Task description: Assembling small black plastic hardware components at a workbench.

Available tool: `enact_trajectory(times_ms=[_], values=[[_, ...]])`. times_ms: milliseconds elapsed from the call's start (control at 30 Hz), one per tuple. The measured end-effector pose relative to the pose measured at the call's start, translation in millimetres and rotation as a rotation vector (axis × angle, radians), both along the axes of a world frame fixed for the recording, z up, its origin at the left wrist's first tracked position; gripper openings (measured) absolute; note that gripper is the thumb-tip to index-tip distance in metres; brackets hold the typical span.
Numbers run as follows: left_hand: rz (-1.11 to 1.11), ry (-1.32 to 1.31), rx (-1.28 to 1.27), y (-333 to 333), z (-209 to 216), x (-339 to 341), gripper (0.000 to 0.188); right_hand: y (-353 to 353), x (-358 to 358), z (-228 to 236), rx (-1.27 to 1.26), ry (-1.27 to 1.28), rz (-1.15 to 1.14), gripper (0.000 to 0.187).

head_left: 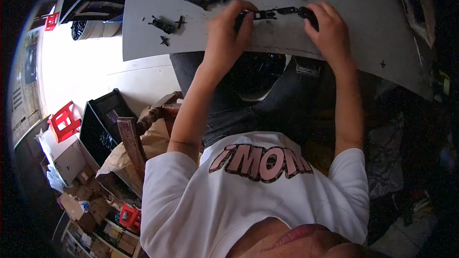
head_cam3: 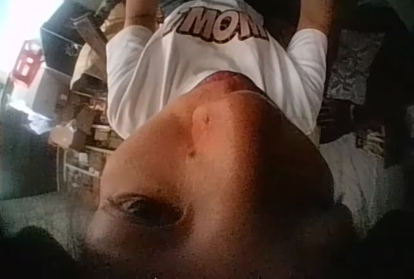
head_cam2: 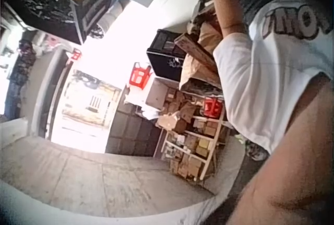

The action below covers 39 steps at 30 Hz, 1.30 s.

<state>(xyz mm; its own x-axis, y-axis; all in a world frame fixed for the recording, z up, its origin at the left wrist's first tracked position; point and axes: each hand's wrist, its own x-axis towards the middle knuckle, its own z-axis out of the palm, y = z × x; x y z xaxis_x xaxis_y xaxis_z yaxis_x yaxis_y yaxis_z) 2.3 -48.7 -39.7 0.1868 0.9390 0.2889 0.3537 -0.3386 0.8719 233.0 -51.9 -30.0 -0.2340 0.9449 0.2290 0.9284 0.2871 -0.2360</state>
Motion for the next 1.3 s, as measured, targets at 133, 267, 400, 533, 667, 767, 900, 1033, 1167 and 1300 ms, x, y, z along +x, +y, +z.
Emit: enact_trajectory(times_ms=[133,267,400,533,667,767,900,1033,1167,1300], values=[[-0.029,0.001,-0.098,-3,-1,7,0.01,-10,-11,5,-0.062,0.254,0.059,0.027],[-0.086,-0.002,-0.094,-7,4,16,0.012,-22,-39,21,-0.007,0.286,0.157,0.03],[-0.12,0.106,0.015,-13,6,22,0.019,-27,-44,19,-0.035,0.289,0.175,0.032],[-0.179,0.08,-0.001,-17,6,24,0.03,-33,-42,15,0.04,0.304,0.218,0.034],[-0.29,-0.147,-0.267,-18,18,15,0.035,-37,-31,24,-0.319,0.639,0.033,0.031],[-0.37,-0.137,-0.08,-18,18,17,0.036,-44,-19,10,-0.511,0.915,0.014,0.028],[-0.393,-0.182,-0.123,-17,20,17,0.028,-40,-16,9,-0.652,0.962,0.029,0.024],[-0.226,-0.257,-0.338,-12,4,12,0.017,7,9,8,-0.375,0.884,0.107,0.025],[-0.155,-0.434,-0.325,-6,-4,15,0.013,118,63,-9,0.343,0.275,0.19,0.031],[-0.15,-0.3,-0.218,-4,-8,12,0.012,167,53,-8,0.217,0.578,0.451,0.035]])
